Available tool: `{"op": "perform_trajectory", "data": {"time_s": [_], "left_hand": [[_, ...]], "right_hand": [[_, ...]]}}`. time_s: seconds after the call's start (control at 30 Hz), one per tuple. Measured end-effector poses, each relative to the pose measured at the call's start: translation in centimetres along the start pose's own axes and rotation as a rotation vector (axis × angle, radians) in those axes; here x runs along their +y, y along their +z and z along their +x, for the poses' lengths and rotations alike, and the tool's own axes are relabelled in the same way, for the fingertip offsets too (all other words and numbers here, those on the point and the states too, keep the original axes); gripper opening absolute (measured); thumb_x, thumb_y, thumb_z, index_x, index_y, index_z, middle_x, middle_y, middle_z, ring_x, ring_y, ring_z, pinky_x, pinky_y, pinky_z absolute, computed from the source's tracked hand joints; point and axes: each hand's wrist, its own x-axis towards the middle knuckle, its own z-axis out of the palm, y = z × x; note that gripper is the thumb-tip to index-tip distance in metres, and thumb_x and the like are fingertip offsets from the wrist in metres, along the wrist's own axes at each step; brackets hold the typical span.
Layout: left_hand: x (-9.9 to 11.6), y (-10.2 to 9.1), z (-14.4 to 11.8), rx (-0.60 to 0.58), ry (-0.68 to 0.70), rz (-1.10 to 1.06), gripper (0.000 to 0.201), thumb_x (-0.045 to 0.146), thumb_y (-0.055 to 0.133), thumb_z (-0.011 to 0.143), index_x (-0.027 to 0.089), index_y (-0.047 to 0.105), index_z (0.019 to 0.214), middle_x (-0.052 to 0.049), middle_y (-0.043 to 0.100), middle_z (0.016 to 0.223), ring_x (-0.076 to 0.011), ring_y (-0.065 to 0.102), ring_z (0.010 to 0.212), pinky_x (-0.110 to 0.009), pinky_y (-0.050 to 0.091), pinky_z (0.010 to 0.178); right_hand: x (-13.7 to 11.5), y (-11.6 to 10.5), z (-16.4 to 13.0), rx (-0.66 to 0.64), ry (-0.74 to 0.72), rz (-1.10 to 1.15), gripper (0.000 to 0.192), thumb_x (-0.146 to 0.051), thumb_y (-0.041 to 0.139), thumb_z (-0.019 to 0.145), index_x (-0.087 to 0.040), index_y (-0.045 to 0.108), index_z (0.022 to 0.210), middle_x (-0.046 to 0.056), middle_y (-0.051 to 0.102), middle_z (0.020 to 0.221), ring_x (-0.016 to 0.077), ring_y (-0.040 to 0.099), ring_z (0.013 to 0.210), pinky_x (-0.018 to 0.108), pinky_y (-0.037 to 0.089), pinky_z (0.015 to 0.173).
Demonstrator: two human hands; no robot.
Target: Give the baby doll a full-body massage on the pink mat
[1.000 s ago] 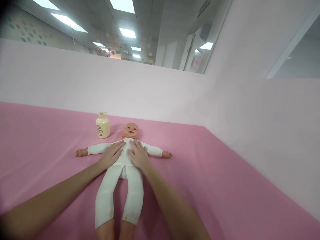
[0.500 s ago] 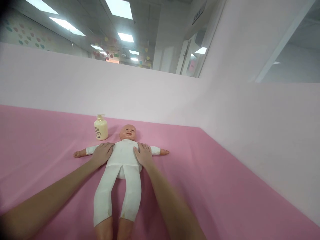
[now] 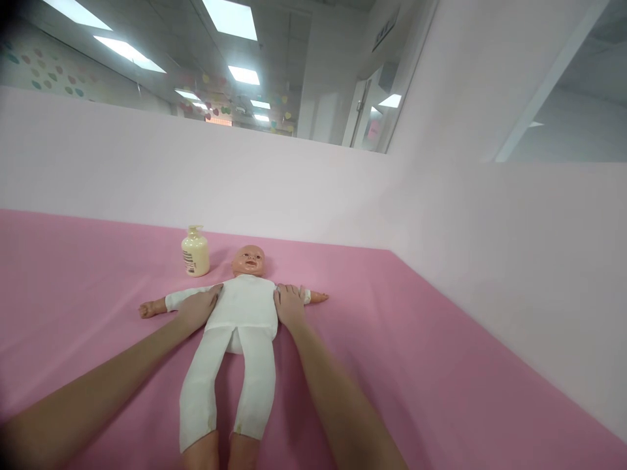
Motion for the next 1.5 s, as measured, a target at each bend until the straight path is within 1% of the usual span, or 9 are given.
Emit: {"op": "perform_trajectory", "data": {"time_s": [0.13, 0.23, 0.37, 0.53, 0.77, 0.87, 1.13, 1.3, 1.5], "left_hand": [[0.1, 0.0, 0.0, 0.025, -0.002, -0.018, 0.048, 0.027, 0.026, 0.097, 0.019, 0.042, 0.141, -0.013, 0.073, 0.094, -0.0289, 0.069, 0.087, -0.037, 0.048, 0.072], [0.1, -0.2, 0.0, 0.018, 0.014, -0.010, 0.046, 0.028, 0.029, 0.097, 0.022, 0.041, 0.141, -0.011, 0.073, 0.090, -0.0270, 0.068, 0.084, -0.034, 0.046, 0.068], [0.2, -0.3, 0.1, 0.008, 0.020, 0.016, 0.045, 0.029, 0.030, 0.097, 0.022, 0.043, 0.139, -0.010, 0.071, 0.086, -0.0265, 0.068, 0.080, -0.033, 0.044, 0.066], [0.6, -0.4, -0.1, 0.010, 0.030, 0.041, 0.044, 0.028, 0.027, 0.099, 0.021, 0.044, 0.139, -0.010, 0.070, 0.085, -0.0259, 0.067, 0.081, -0.033, 0.045, 0.068], [1.3, -1.1, -0.4, -0.039, 0.054, 0.021, 0.046, 0.024, 0.026, 0.098, 0.016, 0.040, 0.141, -0.013, 0.069, 0.088, -0.0271, 0.066, 0.083, -0.036, 0.046, 0.073], [1.8, -1.2, -0.8, -0.044, 0.068, -0.011, 0.049, 0.017, 0.031, 0.095, 0.013, 0.039, 0.143, -0.017, 0.068, 0.103, -0.0279, 0.065, 0.095, -0.037, 0.046, 0.082], [2.0, -0.6, -1.3, -0.052, 0.014, -0.044, 0.058, 0.023, 0.038, 0.092, 0.016, 0.029, 0.149, -0.020, 0.055, 0.124, -0.0328, 0.054, 0.117, -0.039, 0.043, 0.093], [1.4, 0.4, -0.8, 0.009, 0.010, 0.026, 0.054, 0.025, 0.033, 0.095, 0.015, 0.032, 0.148, -0.022, 0.057, 0.118, -0.0370, 0.050, 0.118, -0.049, 0.037, 0.098], [0.9, 1.7, -0.4, 0.183, -0.011, 0.026, 0.052, 0.027, 0.031, 0.096, 0.016, 0.035, 0.147, -0.025, 0.054, 0.124, -0.0406, 0.046, 0.122, -0.059, 0.029, 0.102]], "right_hand": [[-0.3, -0.3, 0.3, 0.057, -0.115, 0.119, 0.034, -0.028, 0.033, 0.096, -0.018, 0.060, 0.115, 0.012, 0.063, 0.122, 0.0239, 0.052, 0.117, 0.046, 0.027, 0.110], [-1.4, -0.8, 0.2, 0.103, -0.169, 0.054, 0.028, -0.027, 0.039, 0.095, -0.016, 0.060, 0.110, 0.013, 0.064, 0.116, 0.0258, 0.054, 0.112, 0.039, 0.040, 0.097], [-2.9, -1.3, -0.3, -0.036, 0.000, -0.126, 0.036, -0.033, 0.031, 0.100, -0.014, 0.061, 0.106, 0.015, 0.069, 0.097, 0.0272, 0.065, 0.093, 0.036, 0.045, 0.078], [-3.5, -1.5, -0.7, -0.068, 0.092, -0.217, 0.048, -0.038, 0.025, 0.101, -0.010, 0.065, 0.098, 0.020, 0.072, 0.091, 0.0305, 0.068, 0.091, 0.037, 0.046, 0.073], [-4.9, -2.4, -1.1, -0.089, 0.155, -0.266, 0.038, -0.033, 0.029, 0.101, -0.010, 0.057, 0.113, 0.017, 0.072, 0.090, 0.0302, 0.070, 0.090, 0.035, 0.049, 0.072], [-5.3, -2.6, -1.5, -0.103, 0.167, -0.276, 0.039, -0.031, 0.028, 0.102, -0.009, 0.052, 0.122, 0.018, 0.072, 0.092, 0.0301, 0.070, 0.092, 0.036, 0.051, 0.074], [-5.2, -2.9, -1.9, -0.155, 0.239, -0.152, 0.060, -0.036, 0.025, 0.101, -0.007, 0.015, 0.153, 0.022, 0.070, 0.098, 0.0332, 0.068, 0.095, 0.041, 0.050, 0.076], [-4.9, -2.9, -2.0, -0.155, 0.343, -0.106, 0.073, -0.046, 0.031, 0.099, -0.007, 0.005, 0.154, 0.031, 0.061, 0.119, 0.0409, 0.055, 0.119, 0.049, 0.045, 0.088], [-3.4, -1.6, -1.5, -0.049, 0.326, -0.066, 0.088, -0.057, 0.042, 0.093, -0.009, 0.001, 0.154, 0.034, 0.045, 0.138, 0.0480, 0.031, 0.138, 0.056, 0.039, 0.095]]}}
